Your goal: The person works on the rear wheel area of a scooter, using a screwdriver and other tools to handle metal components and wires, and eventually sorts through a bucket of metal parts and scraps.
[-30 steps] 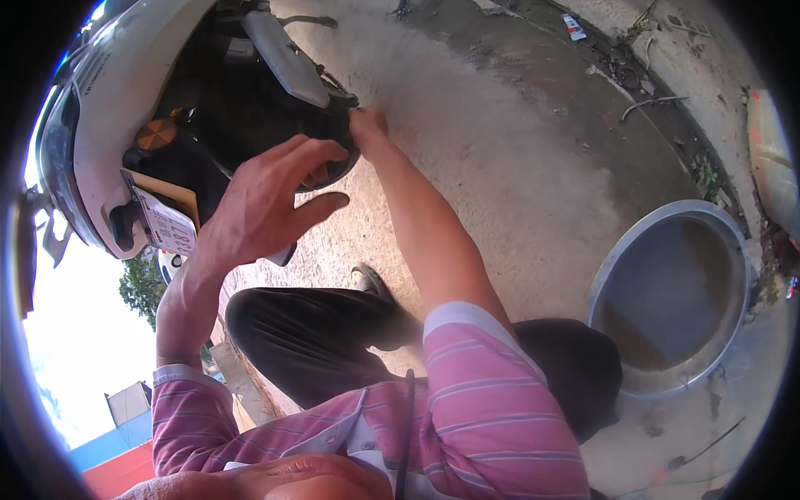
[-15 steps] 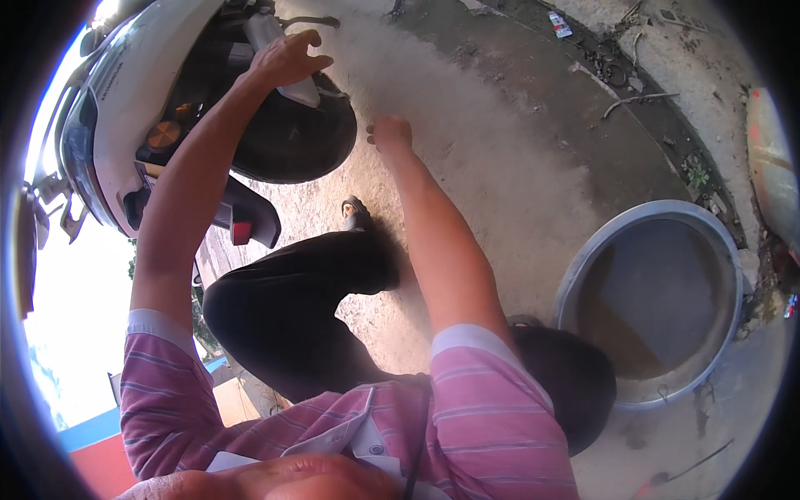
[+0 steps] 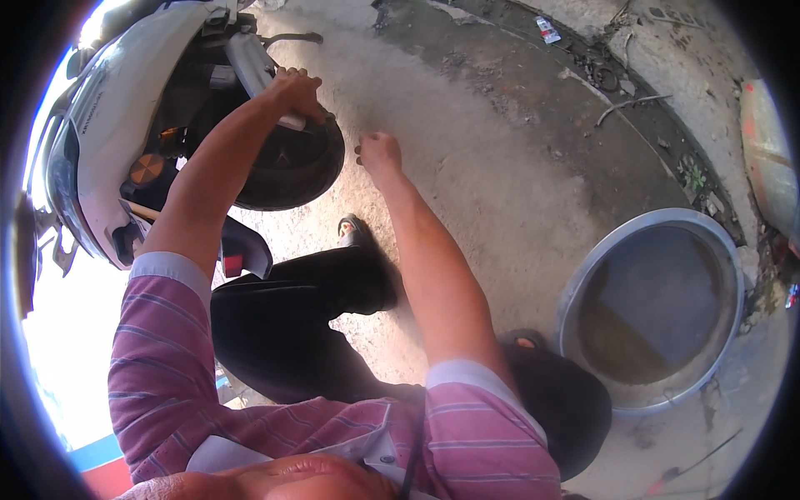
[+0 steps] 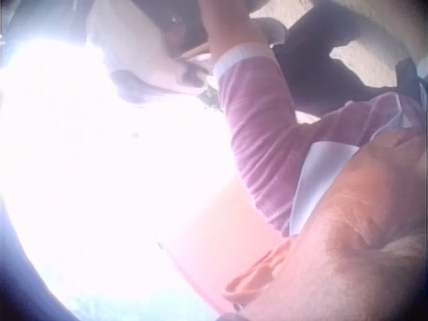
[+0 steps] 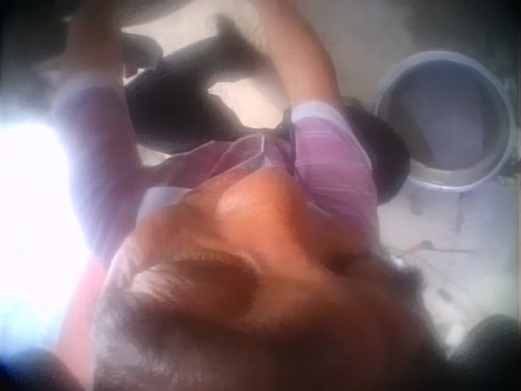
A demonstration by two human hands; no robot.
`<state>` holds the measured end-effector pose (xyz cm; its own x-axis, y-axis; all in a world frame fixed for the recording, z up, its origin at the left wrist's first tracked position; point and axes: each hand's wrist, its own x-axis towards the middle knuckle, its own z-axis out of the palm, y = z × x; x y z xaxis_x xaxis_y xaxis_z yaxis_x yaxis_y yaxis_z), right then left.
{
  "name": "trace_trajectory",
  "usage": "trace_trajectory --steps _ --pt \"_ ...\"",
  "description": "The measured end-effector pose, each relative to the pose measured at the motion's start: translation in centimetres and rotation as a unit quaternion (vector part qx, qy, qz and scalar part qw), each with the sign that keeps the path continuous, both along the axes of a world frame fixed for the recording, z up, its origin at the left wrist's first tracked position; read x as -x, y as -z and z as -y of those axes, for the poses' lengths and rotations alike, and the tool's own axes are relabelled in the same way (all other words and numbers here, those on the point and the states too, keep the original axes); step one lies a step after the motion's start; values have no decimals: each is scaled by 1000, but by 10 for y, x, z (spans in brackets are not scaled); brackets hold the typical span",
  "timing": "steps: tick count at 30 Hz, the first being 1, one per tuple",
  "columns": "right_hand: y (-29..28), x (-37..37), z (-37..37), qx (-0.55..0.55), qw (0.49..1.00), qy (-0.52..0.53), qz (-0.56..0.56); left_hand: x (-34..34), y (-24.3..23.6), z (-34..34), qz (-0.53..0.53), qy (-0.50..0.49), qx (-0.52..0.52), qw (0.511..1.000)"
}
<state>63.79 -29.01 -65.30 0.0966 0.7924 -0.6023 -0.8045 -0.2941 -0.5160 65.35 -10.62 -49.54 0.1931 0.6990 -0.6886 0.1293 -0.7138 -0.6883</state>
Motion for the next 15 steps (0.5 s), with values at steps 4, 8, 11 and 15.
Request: trace_trajectory --steps 4,8,11,15 --pt "-2 5 -2 7 1000 -20 -4 -5 6 -29 -85 -114 35 989" --pt "6 10 -15 -7 999 -31 -28 -15 13 -34 -115 -124 75 983" --pt "7 21 -32 -15 998 -44 -50 -10 12 -37 -103 -120 98 983" --pt "27 48 -71 -33 993 -99 -52 10 14 -50 -61 -90 120 987"
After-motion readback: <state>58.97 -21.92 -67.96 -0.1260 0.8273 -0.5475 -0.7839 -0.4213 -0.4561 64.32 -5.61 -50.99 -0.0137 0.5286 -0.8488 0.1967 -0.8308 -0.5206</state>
